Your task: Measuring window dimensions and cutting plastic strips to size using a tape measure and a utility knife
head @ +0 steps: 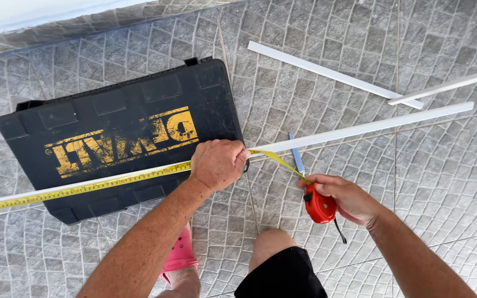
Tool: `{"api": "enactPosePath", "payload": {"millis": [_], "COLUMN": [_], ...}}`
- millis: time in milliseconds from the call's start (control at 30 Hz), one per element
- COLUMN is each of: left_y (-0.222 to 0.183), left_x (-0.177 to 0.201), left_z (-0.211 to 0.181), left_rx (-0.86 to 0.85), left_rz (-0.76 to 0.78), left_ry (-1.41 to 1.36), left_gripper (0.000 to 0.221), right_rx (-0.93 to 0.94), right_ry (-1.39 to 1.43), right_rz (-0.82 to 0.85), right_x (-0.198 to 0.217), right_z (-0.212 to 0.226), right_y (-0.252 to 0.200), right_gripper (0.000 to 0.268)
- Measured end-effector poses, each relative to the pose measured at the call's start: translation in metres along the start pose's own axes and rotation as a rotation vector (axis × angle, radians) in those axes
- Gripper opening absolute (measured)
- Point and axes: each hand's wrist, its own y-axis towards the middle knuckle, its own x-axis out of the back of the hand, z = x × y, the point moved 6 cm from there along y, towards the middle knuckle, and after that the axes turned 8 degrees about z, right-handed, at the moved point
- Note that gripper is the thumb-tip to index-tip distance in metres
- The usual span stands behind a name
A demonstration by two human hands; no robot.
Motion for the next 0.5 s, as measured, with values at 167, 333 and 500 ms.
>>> {"api": "enactPosePath", "payload": {"millis": [167,333,500], "left_y": [-0.002,-0.004,-0.003], "left_x": [0.003,0.001,0.002], "left_z": [-0.001,0.000,0.000], "left_rx": [0.053,0.066,0.043], "left_rz": [0.049,0.040,0.069], "left_ry": [-0.006,-0.013,-0.047], "left_gripper": [0.029,0.027,0.026], "right_rx": [0.060,-0.041,-0.226], "right_ry": [0.172,-0.054,-0.289], "right_rz": [0.152,0.253,0.317], "right_x": [0.005,0.012,0.011], "right_z": [0.042,0.078,0.103], "right_y": [-0.012,-0.012,-0.011], "right_gripper": [0.056,0.052,0.039]}}
